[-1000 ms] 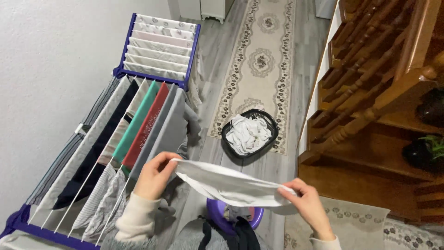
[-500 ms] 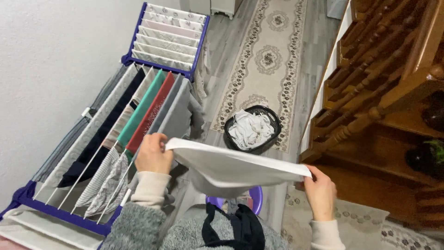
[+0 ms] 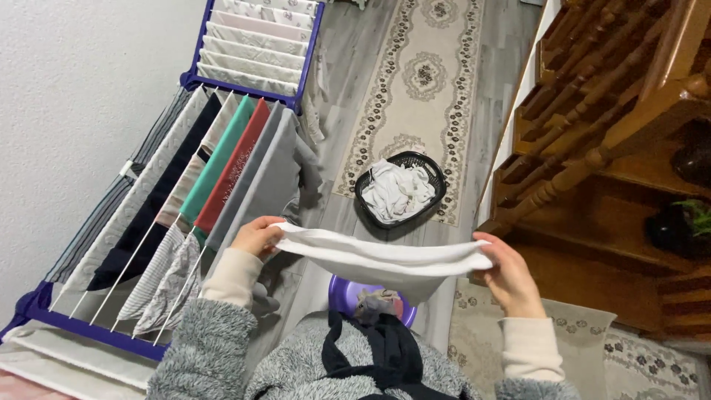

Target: The person takes small garments from a purple basin, unfolds them, and hangs them on a multi-tiered indoor drying rack. The garments include patterned and striped items. The person repeats this process for several pieces, placing each on the rack's bars.

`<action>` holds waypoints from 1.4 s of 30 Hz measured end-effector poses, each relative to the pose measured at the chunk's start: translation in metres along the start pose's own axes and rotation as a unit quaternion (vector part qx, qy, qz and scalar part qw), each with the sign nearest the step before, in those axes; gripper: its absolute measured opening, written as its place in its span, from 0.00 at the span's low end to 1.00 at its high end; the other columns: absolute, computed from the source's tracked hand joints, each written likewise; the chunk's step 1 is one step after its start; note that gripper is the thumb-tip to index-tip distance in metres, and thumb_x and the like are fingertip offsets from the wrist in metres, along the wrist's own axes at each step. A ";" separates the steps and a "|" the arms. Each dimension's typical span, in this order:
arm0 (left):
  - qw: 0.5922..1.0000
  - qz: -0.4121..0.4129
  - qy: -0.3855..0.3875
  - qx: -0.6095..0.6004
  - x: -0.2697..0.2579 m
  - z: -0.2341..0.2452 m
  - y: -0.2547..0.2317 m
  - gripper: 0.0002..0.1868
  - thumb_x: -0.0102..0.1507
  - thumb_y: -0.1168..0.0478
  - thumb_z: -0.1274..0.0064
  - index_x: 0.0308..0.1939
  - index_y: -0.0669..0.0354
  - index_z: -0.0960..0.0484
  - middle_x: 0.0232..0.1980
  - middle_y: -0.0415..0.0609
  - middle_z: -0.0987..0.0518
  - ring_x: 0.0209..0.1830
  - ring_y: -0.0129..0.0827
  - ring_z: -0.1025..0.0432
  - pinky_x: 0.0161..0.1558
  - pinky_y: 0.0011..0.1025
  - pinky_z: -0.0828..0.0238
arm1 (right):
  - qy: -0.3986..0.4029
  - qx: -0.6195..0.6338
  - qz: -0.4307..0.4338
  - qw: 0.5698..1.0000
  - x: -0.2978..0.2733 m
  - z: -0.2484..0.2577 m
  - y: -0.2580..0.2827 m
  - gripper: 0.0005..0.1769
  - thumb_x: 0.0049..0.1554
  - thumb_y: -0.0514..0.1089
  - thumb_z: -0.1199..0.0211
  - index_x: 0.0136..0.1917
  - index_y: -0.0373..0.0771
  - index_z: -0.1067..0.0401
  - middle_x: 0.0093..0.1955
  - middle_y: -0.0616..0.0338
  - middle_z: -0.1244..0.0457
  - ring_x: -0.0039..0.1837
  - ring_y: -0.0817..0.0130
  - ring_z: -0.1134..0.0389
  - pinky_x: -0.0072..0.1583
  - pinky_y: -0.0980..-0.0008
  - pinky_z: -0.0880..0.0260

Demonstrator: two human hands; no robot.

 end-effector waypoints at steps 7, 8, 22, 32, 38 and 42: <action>0.928 -0.060 -0.105 0.353 -0.019 0.003 -0.050 0.15 0.56 0.46 0.39 0.45 0.37 0.11 0.41 0.45 0.13 0.51 0.45 0.20 0.53 0.41 0.26 | -0.010 -0.149 0.069 0.986 -0.038 -0.034 0.065 0.21 0.52 0.33 0.38 0.60 0.34 0.22 0.49 0.52 0.36 0.49 0.69 0.37 0.51 0.70 0.30; 0.906 -0.038 -0.128 0.401 -0.020 0.001 -0.054 0.12 0.58 0.47 0.44 0.45 0.31 0.12 0.44 0.41 0.14 0.53 0.45 0.21 0.55 0.42 0.27 | -0.028 -0.307 0.095 0.946 -0.033 -0.030 0.065 0.19 0.51 0.34 0.37 0.56 0.43 0.19 0.50 0.51 0.33 0.54 0.59 0.33 0.57 0.62 0.30; 0.513 -0.787 -0.318 0.131 -0.145 0.014 -0.169 0.21 0.78 0.61 0.55 0.72 0.69 0.34 0.37 0.59 0.21 0.26 0.37 0.29 0.26 0.34 0.26 | -0.233 -0.252 0.764 0.547 -0.065 -0.083 0.158 0.17 0.66 0.28 0.40 0.67 0.21 0.29 0.63 0.28 0.33 0.61 0.32 0.28 0.59 0.40 0.24; 0.829 0.149 0.046 0.538 0.029 0.050 0.194 0.24 0.63 0.40 0.53 0.59 0.37 0.14 0.59 0.44 0.14 0.62 0.41 0.22 0.60 0.43 0.26 | 0.130 -0.483 -0.127 0.856 -0.010 0.034 -0.163 0.16 0.60 0.36 0.43 0.59 0.36 0.21 0.43 0.40 0.28 0.40 0.55 0.24 0.37 0.61 0.21; 0.959 0.056 0.048 0.272 0.045 0.050 0.168 0.16 0.53 0.59 0.39 0.44 0.47 0.08 0.31 0.56 0.13 0.26 0.40 0.18 0.32 0.32 0.21 | -0.010 -0.218 -0.108 0.970 -0.016 -0.008 -0.100 0.17 0.58 0.39 0.37 0.60 0.36 0.24 0.40 0.41 0.30 0.34 0.57 0.26 0.37 0.63 0.22; 0.913 -0.002 -0.048 0.405 -0.018 0.061 0.054 0.19 0.60 0.44 0.42 0.51 0.42 0.10 0.50 0.53 0.13 0.57 0.52 0.22 0.57 0.47 0.26 | -0.108 -0.183 0.022 0.977 -0.024 -0.035 -0.045 0.14 0.59 0.38 0.39 0.58 0.36 0.23 0.39 0.44 0.34 0.31 0.62 0.31 0.34 0.66 0.25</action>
Point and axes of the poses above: each hand's wrist, its own x-axis towards the middle knuckle, its own z-axis out of the back of the hand, y = z × x, the point moved 3 cm from there along x, towards the middle knuckle
